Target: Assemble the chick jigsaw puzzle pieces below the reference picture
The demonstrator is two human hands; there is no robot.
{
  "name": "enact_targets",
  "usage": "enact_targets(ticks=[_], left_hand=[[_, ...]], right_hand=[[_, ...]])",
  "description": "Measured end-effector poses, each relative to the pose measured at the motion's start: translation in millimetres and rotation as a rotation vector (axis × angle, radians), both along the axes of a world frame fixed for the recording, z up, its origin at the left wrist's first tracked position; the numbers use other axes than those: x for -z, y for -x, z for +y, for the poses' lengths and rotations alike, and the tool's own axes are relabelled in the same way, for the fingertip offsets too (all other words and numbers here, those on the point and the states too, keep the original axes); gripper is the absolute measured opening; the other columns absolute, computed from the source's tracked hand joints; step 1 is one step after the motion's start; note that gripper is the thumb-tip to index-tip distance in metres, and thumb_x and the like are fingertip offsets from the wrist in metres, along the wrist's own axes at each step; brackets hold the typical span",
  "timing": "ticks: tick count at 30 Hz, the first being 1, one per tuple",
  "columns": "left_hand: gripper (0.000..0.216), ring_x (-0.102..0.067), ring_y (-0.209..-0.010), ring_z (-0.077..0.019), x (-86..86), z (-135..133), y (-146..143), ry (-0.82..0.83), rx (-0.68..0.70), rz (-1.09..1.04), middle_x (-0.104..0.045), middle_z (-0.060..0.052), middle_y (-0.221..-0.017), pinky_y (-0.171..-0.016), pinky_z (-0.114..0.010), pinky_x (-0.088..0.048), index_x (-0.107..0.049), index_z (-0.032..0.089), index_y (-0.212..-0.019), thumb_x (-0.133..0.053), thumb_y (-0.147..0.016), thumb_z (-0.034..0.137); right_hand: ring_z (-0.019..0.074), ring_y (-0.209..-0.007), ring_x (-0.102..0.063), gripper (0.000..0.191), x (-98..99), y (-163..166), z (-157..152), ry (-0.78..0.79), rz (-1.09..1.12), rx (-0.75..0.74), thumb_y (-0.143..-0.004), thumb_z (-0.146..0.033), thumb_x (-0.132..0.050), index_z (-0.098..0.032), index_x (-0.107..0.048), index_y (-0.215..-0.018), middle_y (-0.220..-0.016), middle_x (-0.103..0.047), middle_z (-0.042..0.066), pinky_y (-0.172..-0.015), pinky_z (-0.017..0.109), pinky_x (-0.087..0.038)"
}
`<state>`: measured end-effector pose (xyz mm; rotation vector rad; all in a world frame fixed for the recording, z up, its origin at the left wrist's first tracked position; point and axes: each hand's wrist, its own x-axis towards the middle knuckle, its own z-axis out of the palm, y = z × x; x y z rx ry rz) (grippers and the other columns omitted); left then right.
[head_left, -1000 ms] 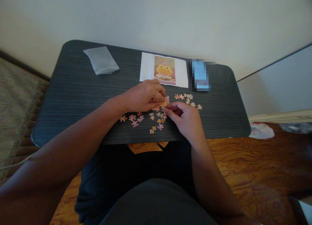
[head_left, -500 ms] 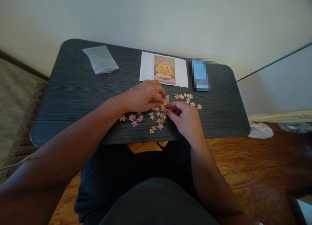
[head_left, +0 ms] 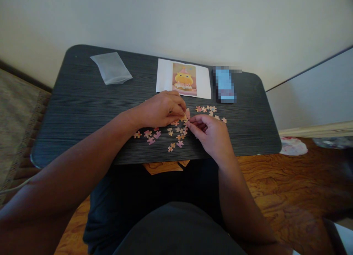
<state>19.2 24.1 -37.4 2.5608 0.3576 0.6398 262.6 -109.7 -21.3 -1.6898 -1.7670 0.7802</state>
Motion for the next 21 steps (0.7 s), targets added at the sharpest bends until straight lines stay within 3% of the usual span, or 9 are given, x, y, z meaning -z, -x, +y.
enact_targets(ticks=[6, 10, 15, 21], left_hand=[[0.026, -0.082, -0.117, -0.026, -0.3, 1.3, 3.9, 0.01, -0.08, -0.063, -0.092, -0.007, -0.12, -0.109, -0.046, -0.063, -0.096, 0.028, -0.108, -0.07, -0.108, 0.027], [0.024, -0.081, -0.113, -0.0266, 0.4, 6.7, 9.7, 0.001, -0.177, -0.059, -0.091, -0.006, -0.115, -0.109, -0.047, -0.064, -0.094, 0.027, -0.102, -0.069, -0.105, 0.029], [0.024, -0.079, -0.112, -0.0268, -4.8, 14.5, 22.2, 0.005, -0.291, 0.021, -0.089, -0.008, -0.112, -0.111, -0.043, -0.061, -0.092, 0.025, -0.102, -0.071, -0.103, 0.036], [0.021, -0.077, -0.095, -0.021, -8.4, 22.9, 34.1, 0.009, -0.328, 0.014, -0.085, -0.005, -0.099, -0.097, -0.034, -0.061, -0.091, 0.027, -0.096, -0.074, -0.099, 0.039]], right_hand=[[0.027, -0.088, -0.083, 0.017, -11.9, -61.8, -1.3, -0.049, -0.102, 0.088, -0.108, -0.043, -0.084, -0.027, -0.089, -0.111, -0.106, -0.093, 0.007, -0.086, 0.046, -0.065], [0.0291, -0.096, -0.085, 0.02, -10.0, -102.0, -5.7, -0.037, -0.159, 0.043, -0.108, -0.044, -0.084, -0.027, -0.09, -0.115, -0.116, -0.094, 0.008, -0.09, 0.048, -0.065], [0.03, -0.104, -0.086, 0.017, -1.6, -115.1, -14.4, -0.05, -0.143, -0.011, -0.109, -0.044, -0.083, -0.03, -0.089, -0.115, -0.118, -0.093, 0.007, -0.095, 0.05, -0.065], [0.0307, -0.105, -0.084, 0.012, 2.4, -116.2, -16.0, -0.103, -0.201, -0.027, -0.108, -0.035, -0.08, -0.029, -0.088, -0.115, -0.117, -0.09, 0.009, -0.097, 0.051, -0.064]])
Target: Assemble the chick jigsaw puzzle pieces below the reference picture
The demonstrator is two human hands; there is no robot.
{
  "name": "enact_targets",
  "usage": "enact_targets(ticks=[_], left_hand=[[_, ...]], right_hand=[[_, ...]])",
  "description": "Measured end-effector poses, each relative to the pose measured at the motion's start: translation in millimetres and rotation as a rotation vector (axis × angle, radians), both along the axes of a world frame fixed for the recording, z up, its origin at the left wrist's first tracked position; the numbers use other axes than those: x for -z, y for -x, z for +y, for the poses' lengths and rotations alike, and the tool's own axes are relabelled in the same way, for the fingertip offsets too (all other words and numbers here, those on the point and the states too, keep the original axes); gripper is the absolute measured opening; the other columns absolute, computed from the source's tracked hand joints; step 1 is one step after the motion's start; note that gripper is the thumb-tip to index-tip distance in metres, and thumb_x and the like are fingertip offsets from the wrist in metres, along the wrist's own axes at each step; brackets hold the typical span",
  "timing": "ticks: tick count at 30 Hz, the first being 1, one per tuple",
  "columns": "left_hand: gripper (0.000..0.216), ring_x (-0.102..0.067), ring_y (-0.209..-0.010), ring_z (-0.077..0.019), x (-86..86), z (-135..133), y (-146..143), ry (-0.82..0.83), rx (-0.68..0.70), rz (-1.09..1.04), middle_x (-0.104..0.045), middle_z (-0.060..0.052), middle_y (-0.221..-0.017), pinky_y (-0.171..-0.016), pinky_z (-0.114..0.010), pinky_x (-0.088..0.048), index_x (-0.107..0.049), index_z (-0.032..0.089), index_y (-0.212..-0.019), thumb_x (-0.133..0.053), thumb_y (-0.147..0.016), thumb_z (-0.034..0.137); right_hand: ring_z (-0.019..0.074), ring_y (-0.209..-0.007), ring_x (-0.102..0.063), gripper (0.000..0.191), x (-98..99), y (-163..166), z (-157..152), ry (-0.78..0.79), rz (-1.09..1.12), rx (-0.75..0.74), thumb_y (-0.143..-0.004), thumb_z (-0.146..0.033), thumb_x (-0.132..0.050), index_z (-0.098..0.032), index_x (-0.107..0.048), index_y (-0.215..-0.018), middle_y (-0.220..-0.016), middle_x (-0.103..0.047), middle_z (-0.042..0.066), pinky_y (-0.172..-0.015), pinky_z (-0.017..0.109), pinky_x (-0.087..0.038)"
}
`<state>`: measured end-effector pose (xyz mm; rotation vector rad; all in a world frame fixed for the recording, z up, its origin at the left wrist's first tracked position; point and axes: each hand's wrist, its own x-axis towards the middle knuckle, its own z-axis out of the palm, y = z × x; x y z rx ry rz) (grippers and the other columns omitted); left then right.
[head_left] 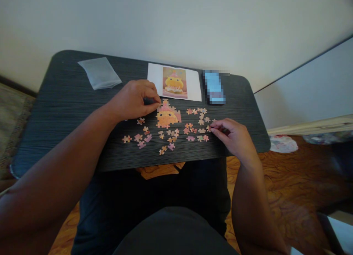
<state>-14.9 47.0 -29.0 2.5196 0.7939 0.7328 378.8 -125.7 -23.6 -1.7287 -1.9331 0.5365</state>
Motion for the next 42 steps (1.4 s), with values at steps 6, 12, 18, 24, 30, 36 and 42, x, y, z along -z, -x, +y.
enact_targets(ticks=[6, 12, 18, 24, 30, 36, 42], left_hand=[[0.019, -0.076, -0.088, -0.02, 5.7, 7.3, 5.2, 0.005, -0.049, -0.008, -0.085, -0.004, -0.094, -0.09, -0.034, -0.059, -0.091, 0.027, -0.093, -0.076, -0.096, 0.039], [0.018, -0.064, -0.064, -0.0147, 7.0, 9.0, 10.5, 0.095, -0.061, -0.025, -0.08, -0.001, -0.075, -0.07, -0.032, -0.052, -0.091, 0.027, -0.092, -0.078, -0.095, 0.039], [0.017, -0.057, -0.057, -0.0112, 2.5, 6.8, 13.2, 0.165, -0.074, -0.003, -0.074, 0.002, -0.064, -0.062, -0.03, -0.043, -0.089, 0.024, -0.088, -0.079, -0.091, 0.038], [0.025, -0.064, -0.066, -0.0134, -8.9, 5.6, 17.8, 0.275, -0.166, 0.097, -0.079, -0.003, -0.074, -0.067, -0.029, -0.046, -0.092, 0.016, -0.097, -0.079, -0.091, 0.037], [0.025, -0.067, -0.068, -0.0131, -17.5, 8.5, 26.2, 0.424, -0.155, 0.192, -0.082, -0.004, -0.076, -0.068, -0.028, -0.046, -0.093, 0.013, -0.101, -0.082, -0.094, 0.035], [0.024, -0.067, -0.068, -0.0128, -21.4, 10.4, 31.0, 0.502, -0.101, 0.209, -0.082, -0.003, -0.077, -0.069, -0.03, -0.046, -0.091, 0.015, -0.099, -0.09, -0.091, 0.038], [0.022, -0.066, -0.072, -0.0134, -19.3, 16.2, 35.8, 0.542, -0.067, 0.258, -0.082, -0.002, -0.077, -0.071, -0.029, -0.046, -0.089, 0.014, -0.1, -0.091, -0.094, 0.036]], right_hand=[[0.0264, -0.09, -0.078, 0.011, -9.3, 18.4, 1.7, -0.074, 0.023, 0.027, -0.107, -0.031, -0.079, -0.029, -0.087, -0.114, -0.105, -0.085, 0.006, -0.085, 0.045, -0.061], [0.0239, -0.088, -0.075, 0.01, -12.6, 55.0, 10.3, 0.034, 0.095, -0.188, -0.108, -0.031, -0.079, -0.031, -0.088, -0.112, -0.104, -0.084, 0.004, -0.082, 0.041, -0.058], [0.0259, -0.099, -0.077, 0.015, 3.2, 60.9, 11.4, -0.082, 0.007, -0.303, -0.108, -0.024, -0.076, -0.03, -0.089, -0.114, -0.104, -0.082, 0.004, -0.092, 0.045, -0.053], [0.0264, -0.092, -0.076, 0.016, 18.1, 57.1, 10.4, -0.236, 0.029, -0.303, -0.112, -0.025, -0.072, -0.027, -0.088, -0.111, -0.1, -0.082, 0.005, -0.088, 0.047, -0.05], [0.0268, -0.09, -0.074, 0.01, 21.2, 55.0, 10.7, -0.258, 0.029, -0.215, -0.107, -0.025, -0.074, -0.025, -0.084, -0.108, -0.096, -0.079, 0.004, -0.085, 0.046, -0.052], [0.0269, -0.086, -0.071, 0.008, 26.0, 55.1, 11.8, -0.289, -0.046, -0.176, -0.106, -0.027, -0.076, -0.026, -0.082, -0.101, -0.089, -0.074, 0.003, -0.082, 0.045, -0.05], [0.0258, -0.084, -0.072, 0.007, 24.8, 58.1, 8.6, -0.371, 0.015, -0.191, -0.105, -0.024, -0.078, -0.026, -0.083, -0.102, -0.088, -0.077, 0.003, -0.081, 0.045, -0.053]])
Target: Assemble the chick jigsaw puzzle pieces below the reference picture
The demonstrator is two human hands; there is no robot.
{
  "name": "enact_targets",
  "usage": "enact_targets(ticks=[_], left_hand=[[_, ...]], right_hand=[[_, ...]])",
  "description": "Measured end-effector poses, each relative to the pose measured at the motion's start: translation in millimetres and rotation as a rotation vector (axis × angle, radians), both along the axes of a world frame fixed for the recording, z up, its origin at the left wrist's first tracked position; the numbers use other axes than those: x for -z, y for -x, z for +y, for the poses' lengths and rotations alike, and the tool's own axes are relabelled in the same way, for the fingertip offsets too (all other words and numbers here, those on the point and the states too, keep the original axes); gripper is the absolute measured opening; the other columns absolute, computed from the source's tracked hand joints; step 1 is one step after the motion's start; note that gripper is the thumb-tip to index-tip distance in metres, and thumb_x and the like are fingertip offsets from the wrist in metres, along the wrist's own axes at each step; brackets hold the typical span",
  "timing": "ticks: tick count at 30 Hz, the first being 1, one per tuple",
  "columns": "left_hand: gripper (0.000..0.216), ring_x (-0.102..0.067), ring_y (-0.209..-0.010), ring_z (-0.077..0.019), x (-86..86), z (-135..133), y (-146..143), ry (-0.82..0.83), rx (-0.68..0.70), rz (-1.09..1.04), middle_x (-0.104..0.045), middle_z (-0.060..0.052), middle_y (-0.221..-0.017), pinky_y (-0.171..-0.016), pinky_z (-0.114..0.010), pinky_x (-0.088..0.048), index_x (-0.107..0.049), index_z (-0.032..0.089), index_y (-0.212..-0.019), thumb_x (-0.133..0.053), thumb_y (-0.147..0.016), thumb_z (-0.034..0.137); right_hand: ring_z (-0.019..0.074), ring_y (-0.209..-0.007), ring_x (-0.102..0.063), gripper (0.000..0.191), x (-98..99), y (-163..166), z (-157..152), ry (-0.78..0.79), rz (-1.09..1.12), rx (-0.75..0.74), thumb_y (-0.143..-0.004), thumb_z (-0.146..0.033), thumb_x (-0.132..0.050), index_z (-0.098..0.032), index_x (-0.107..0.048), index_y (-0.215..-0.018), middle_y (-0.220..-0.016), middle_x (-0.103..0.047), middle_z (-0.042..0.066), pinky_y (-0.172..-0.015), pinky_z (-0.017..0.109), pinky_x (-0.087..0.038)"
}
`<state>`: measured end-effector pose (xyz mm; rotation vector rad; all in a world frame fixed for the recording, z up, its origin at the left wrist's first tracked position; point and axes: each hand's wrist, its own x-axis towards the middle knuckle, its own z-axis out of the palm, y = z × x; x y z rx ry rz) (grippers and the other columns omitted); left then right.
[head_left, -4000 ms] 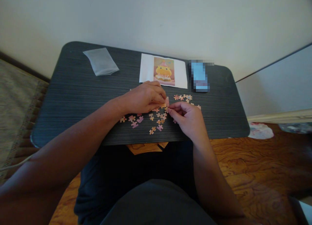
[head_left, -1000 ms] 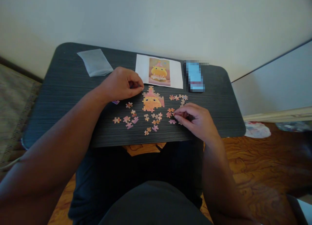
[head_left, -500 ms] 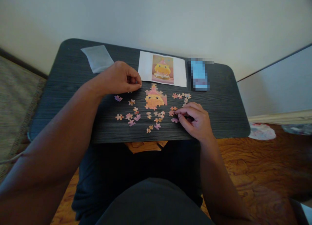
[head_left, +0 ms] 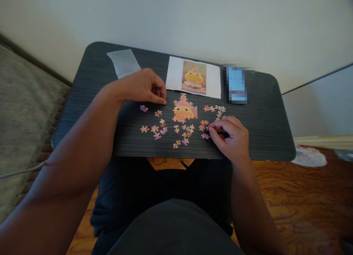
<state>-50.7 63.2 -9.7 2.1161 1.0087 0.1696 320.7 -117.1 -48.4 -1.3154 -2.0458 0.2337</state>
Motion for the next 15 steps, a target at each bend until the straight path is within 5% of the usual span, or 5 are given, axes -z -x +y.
enact_targets(ticks=[15], left_hand=[[0.027, -0.067, -0.064, -0.0137, 17.3, 14.1, 10.3, 0.132, -0.021, -0.205, -0.081, -0.005, -0.075, -0.061, -0.03, -0.045, -0.09, 0.019, -0.09, -0.102, -0.084, 0.044]], right_hand=[[0.0235, -0.087, -0.075, 0.007, -1.4, 55.6, -9.9, -0.001, -0.061, -0.232, -0.112, -0.026, -0.077, -0.026, -0.083, -0.108, -0.094, -0.082, 0.002, -0.082, 0.044, -0.046]])
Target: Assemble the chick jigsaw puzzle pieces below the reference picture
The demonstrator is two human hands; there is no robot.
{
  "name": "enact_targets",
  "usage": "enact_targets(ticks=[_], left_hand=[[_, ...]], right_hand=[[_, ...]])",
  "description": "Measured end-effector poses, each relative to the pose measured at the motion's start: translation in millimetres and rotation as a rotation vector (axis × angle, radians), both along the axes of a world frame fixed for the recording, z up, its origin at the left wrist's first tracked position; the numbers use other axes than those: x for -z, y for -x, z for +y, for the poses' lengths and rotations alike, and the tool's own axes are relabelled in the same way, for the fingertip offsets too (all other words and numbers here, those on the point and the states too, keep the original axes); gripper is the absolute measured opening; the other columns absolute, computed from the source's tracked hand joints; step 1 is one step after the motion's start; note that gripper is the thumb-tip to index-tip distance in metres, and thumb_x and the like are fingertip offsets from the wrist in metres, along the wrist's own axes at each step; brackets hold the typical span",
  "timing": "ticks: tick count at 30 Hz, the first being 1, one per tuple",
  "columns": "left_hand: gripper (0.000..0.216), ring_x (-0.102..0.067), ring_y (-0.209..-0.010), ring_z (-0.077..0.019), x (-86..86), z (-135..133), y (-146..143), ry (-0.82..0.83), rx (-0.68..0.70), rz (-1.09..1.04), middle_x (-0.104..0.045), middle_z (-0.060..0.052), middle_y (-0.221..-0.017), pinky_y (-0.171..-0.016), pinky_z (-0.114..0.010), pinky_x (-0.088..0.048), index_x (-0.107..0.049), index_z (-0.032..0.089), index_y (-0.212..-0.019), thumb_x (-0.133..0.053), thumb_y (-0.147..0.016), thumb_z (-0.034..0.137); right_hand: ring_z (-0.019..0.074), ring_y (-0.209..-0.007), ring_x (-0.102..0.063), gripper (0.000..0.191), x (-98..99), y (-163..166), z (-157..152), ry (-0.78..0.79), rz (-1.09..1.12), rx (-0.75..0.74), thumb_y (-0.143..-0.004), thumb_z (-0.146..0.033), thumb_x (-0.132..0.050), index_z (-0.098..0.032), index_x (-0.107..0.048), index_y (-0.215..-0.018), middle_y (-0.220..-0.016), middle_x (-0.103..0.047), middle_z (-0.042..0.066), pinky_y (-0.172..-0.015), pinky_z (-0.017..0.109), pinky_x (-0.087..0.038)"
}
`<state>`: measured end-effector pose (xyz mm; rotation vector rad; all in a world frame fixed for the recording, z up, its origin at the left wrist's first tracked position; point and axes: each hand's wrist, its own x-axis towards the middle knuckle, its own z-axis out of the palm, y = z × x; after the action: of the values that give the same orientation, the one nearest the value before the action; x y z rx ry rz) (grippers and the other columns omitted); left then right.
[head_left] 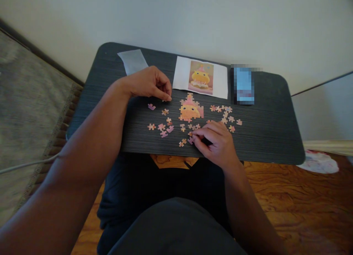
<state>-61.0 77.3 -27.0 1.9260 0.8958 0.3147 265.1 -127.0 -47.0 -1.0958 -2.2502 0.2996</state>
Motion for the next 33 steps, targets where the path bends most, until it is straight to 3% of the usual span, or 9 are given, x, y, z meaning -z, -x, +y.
enact_targets(ticks=[8, 13, 23, 28, 33], left_hand=[[0.029, -0.063, -0.057, -0.0113, 2.6, 0.5, 3.5, 0.048, -0.063, -0.042, -0.084, -0.007, -0.079, -0.052, -0.027, -0.04, -0.09, 0.019, -0.092, -0.101, -0.085, 0.044], [0.031, -0.061, -0.056, -0.0111, 1.4, 3.2, 4.0, 0.048, -0.054, -0.034, -0.084, -0.009, -0.079, -0.053, -0.028, -0.039, -0.089, 0.016, -0.092, -0.101, -0.087, 0.044], [0.043, -0.058, -0.053, -0.0112, -5.4, 28.8, 5.9, 0.113, 0.093, 0.002, -0.085, -0.01, -0.079, -0.053, -0.03, -0.041, -0.094, 0.022, -0.087, -0.108, -0.079, 0.062], [0.038, -0.063, -0.053, -0.0146, -7.9, 49.8, 2.2, 0.21, 0.182, 0.089, -0.081, -0.007, -0.069, -0.051, -0.031, -0.043, -0.094, 0.025, -0.084, -0.108, -0.076, 0.059], [0.036, -0.064, -0.051, -0.0156, -9.4, 44.6, -0.1, 0.215, 0.197, 0.054, -0.079, -0.008, -0.067, -0.048, -0.031, -0.042, -0.093, 0.024, -0.083, -0.104, -0.079, 0.058]], right_hand=[[0.0251, -0.087, -0.071, 0.011, -1.2, -2.0, -0.9, 0.007, -0.029, -0.085, -0.108, -0.024, -0.076, -0.024, -0.082, -0.117, -0.093, -0.079, 0.003, -0.086, 0.045, -0.045], [0.0298, -0.099, -0.07, 0.021, -4.5, -2.8, -1.8, 0.04, -0.094, -0.118, -0.106, -0.034, -0.078, -0.025, -0.08, -0.126, -0.102, -0.077, 0.005, -0.092, 0.048, -0.047], [0.0289, -0.101, -0.067, 0.021, -3.2, -4.9, -0.2, 0.04, -0.153, -0.164, -0.112, -0.04, -0.075, -0.028, -0.083, -0.127, -0.106, -0.074, 0.005, -0.093, 0.048, -0.046], [0.0293, -0.103, -0.069, 0.025, -2.1, -4.5, 0.0, 0.031, -0.157, -0.19, -0.113, -0.039, -0.075, -0.027, -0.083, -0.133, -0.108, -0.075, 0.006, -0.096, 0.049, -0.047], [0.0314, -0.107, -0.07, 0.036, -0.9, -3.5, -1.8, 0.044, -0.155, -0.147, -0.113, -0.042, -0.074, -0.026, -0.077, -0.145, -0.113, -0.078, 0.007, -0.097, 0.051, -0.05]])
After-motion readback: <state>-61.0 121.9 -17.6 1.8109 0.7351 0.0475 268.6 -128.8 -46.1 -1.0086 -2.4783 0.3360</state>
